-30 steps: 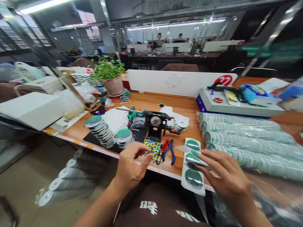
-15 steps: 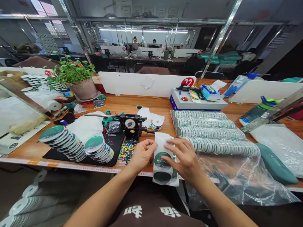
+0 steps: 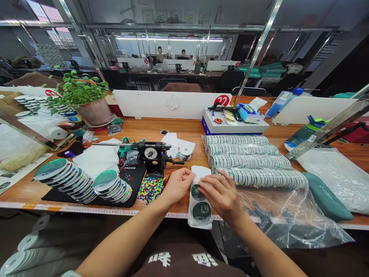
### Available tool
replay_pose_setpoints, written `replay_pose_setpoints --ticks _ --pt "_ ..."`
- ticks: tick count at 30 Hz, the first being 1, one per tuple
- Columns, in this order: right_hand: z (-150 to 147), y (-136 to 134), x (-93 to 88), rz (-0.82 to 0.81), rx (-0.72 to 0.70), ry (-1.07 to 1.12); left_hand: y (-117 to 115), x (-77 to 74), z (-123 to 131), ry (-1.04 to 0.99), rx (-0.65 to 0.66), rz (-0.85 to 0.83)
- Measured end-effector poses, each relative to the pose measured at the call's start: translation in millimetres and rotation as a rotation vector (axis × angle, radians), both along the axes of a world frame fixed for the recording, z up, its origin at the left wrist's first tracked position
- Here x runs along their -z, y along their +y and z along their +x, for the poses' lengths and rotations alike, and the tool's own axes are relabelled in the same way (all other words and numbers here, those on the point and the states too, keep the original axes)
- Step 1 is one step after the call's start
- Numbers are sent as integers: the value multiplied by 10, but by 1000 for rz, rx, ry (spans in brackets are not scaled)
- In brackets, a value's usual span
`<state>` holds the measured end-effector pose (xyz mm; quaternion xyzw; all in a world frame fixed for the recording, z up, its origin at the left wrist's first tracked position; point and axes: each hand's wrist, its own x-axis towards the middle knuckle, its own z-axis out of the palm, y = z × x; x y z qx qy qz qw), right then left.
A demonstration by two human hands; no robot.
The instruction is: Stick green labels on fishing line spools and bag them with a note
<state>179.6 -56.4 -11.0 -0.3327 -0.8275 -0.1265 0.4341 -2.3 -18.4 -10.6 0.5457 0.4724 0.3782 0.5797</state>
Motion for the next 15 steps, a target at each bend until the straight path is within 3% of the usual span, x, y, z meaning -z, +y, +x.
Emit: replay_pose_setpoints --ticks 3,5,8,12,15 --pt "24 -88 3 -45 -109 54 93 124 74 170 -9 111" --pt "34 -182 -33 -158 -238 208 143 166 116 333 -13 216" --pt "75 -302 -82 -339 -363 487 203 108 173 631 -3 395" --pt "173 -299 -11 -413 -194 634 391 -167 247 1005 -26 586" --pt "234 -231 84 -451 -91 646 660 -345 285 1227 -70 624"
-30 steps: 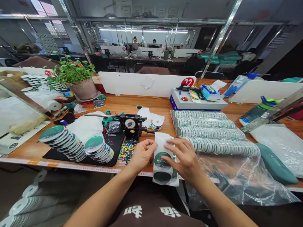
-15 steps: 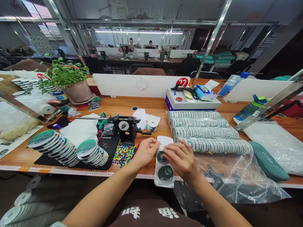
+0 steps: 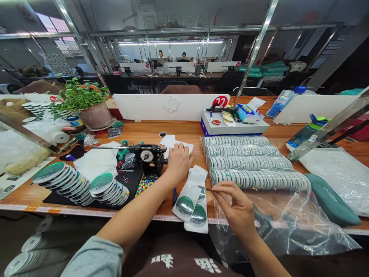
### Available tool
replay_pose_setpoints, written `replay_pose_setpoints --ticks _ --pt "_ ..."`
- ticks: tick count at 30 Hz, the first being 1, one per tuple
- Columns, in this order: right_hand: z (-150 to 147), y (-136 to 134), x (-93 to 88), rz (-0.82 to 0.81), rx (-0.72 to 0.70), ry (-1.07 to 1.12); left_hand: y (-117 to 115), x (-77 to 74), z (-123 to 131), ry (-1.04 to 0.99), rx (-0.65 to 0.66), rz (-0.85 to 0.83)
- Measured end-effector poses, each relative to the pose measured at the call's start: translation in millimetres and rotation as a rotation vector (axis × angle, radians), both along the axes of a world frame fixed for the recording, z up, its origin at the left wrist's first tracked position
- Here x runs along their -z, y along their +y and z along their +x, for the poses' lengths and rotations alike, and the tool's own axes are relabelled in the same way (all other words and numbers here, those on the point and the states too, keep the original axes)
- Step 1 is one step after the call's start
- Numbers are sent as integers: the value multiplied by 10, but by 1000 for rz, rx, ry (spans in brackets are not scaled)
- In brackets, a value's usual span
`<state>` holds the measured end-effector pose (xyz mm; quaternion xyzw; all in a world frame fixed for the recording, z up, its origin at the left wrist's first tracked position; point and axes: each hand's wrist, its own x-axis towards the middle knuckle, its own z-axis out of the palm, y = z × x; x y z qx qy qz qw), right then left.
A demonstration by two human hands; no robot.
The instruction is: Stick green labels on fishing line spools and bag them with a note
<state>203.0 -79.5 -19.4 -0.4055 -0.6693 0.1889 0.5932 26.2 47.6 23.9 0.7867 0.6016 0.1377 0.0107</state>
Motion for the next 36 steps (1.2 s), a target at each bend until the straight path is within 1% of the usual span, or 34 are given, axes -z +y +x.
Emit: replay_pose_setpoints --ticks 2,4,6,8,11,13,15,16,17,18,19,21,22,24,27,32,36 --pt "33 30 37 -45 25 25 192 -34 15 103 -60 -13" --pt "66 46 50 -90 46 64 342 -17 24 174 -97 -58" --pt "101 58 51 -129 66 98 416 -2 33 207 -106 -88" --pt "132 81 43 -165 88 132 402 -27 43 200 -97 -70" --pt "151 149 -1 -228 103 225 235 -130 45 134 -15 -8" --pt "141 221 -56 -276 82 336 64 -181 23 10 129 16" --pt "115 308 -119 -320 19 451 -123 -175 -23 -254 307 -4" --pt "96 352 -148 -344 -18 493 -216 -151 -51 -417 374 -46" --pt "75 393 -172 -372 -58 514 -305 -116 -80 -580 414 -111" --pt "52 428 -190 -407 -97 518 -390 -76 -109 -718 423 -192" --pt "26 454 -201 -445 -132 508 -467 -36 -137 -813 411 -273" --pt "-29 476 -202 -508 -185 465 -592 30 -187 -935 380 -391" --pt "-57 472 -193 -521 -199 438 -638 54 -210 -969 373 -414" --pt "-113 441 -171 -503 -190 377 -697 86 -252 -990 375 -418" --pt "-189 374 -162 -430 -123 274 -730 113 -297 -1003 364 -417" --pt "-271 319 -250 -334 -21 164 -753 126 -325 -1047 339 -481" --pt "-300 316 -309 -309 -1 103 -769 105 -347 -1082 340 -528"
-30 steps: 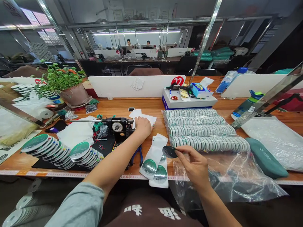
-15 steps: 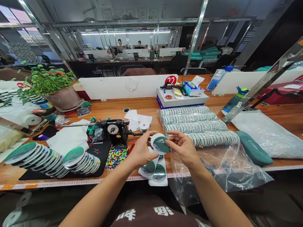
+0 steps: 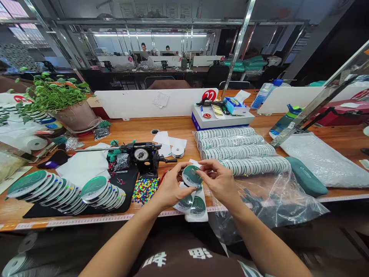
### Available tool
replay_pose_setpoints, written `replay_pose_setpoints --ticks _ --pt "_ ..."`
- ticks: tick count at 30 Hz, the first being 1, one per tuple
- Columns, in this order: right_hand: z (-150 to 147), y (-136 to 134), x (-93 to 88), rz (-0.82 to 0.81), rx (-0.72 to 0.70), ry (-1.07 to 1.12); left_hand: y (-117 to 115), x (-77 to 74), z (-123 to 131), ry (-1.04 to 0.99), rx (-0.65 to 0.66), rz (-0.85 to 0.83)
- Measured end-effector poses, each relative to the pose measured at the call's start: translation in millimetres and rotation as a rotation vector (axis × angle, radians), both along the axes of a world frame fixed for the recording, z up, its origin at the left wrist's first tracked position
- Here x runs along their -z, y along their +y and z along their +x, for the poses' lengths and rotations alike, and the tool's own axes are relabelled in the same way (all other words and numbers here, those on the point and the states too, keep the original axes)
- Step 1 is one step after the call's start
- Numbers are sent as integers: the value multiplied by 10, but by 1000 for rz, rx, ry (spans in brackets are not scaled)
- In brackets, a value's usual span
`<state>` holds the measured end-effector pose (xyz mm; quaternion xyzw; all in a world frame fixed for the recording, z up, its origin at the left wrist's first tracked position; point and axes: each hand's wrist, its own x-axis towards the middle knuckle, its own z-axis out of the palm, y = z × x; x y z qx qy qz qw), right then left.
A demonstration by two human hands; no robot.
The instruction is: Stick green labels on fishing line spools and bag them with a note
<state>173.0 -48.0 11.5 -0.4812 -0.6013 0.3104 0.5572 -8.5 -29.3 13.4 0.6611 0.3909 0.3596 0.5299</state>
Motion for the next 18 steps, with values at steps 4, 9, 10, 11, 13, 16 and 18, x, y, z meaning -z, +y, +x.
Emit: replay_pose_setpoints --ticks 4,9,10,11,13,16,18 --pt "-31 -5 -11 17 -15 -21 -5 -13 -35 -55 20 -64" --pt "-67 -5 -4 53 -6 -51 8 -1 -85 -64 28 -63" --pt "-72 -4 0 63 -1 -64 10 -3 -95 -59 28 -52" --pt "-79 -4 4 76 5 -78 12 -9 -104 -51 27 -41" --pt "-95 -6 10 110 12 -111 9 -26 -122 -40 30 -33" --pt "-124 -16 4 176 0 -153 -5 -44 -153 -51 46 -38" --pt "-131 -19 -12 251 6 -230 -16 -40 -184 -61 46 -24"
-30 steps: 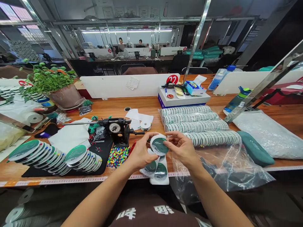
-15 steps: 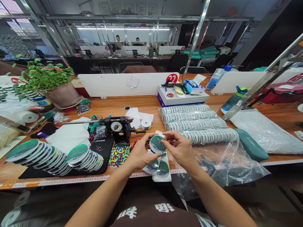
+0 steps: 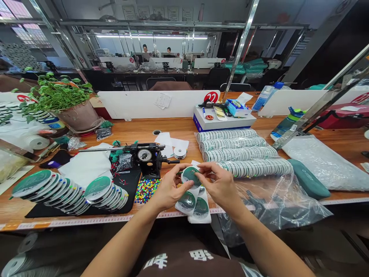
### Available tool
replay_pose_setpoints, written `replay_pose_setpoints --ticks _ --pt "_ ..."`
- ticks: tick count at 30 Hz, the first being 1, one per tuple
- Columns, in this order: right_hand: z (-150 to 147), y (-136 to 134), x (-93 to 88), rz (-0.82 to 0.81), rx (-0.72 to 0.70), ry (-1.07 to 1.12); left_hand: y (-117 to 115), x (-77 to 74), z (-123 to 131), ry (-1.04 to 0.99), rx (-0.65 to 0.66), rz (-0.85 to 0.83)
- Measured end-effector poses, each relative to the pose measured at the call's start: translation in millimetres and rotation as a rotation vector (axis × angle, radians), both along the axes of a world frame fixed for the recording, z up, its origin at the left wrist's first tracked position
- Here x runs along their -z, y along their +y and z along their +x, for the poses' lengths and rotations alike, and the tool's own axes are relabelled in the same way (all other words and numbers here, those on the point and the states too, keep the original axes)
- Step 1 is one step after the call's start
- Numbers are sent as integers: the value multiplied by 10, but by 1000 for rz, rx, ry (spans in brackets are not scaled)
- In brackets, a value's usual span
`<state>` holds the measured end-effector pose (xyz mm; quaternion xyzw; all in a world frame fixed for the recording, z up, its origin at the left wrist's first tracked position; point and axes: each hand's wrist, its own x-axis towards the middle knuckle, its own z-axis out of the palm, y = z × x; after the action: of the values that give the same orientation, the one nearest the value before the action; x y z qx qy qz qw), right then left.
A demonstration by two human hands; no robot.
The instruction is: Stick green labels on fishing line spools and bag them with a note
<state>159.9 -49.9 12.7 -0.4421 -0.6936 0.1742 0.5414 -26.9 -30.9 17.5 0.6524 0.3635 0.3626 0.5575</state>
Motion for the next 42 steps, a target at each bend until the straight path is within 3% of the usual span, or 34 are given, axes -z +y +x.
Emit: replay_pose_setpoints --ticks 4,6,11,14,19,21,23,27,29,32,35,37,40,42 --pt "41 29 -35 183 236 -252 -37 25 -76 -34 -46 -35" --pt "49 46 -41 143 283 -251 -78 23 -105 -50 -69 -68" --pt "-111 13 -39 -307 -75 -133 -237 -31 -131 -47 -28 -120" --pt "-256 -5 -58 -430 -128 -69 -322 -49 -152 -31 22 -155" --pt "-325 5 -29 -498 -239 13 -504 -120 -335 242 -137 153" --pt "-253 -13 69 -455 -158 -16 -595 -191 -523 361 -241 338" --pt "-138 -49 223 -267 -35 -157 -674 -265 -788 505 -436 516" --pt "79 -200 516 165 -77 -494 -743 -327 -1389 846 -883 656" --pt "118 -321 576 263 -89 -619 -715 -297 -1621 931 -987 670" --pt "64 -499 592 250 -68 -748 -623 -230 -1803 974 -1017 648" --pt "-53 -597 619 190 -65 -815 -553 -249 -1813 998 -1000 650" --pt "-113 -614 651 140 -70 -818 -561 -333 -1738 1011 -1037 760" --pt "-140 -599 667 89 -97 -746 -657 -471 -1491 923 -1086 987" --pt "-122 -577 633 105 -101 -670 -722 -477 -1241 768 -973 926"
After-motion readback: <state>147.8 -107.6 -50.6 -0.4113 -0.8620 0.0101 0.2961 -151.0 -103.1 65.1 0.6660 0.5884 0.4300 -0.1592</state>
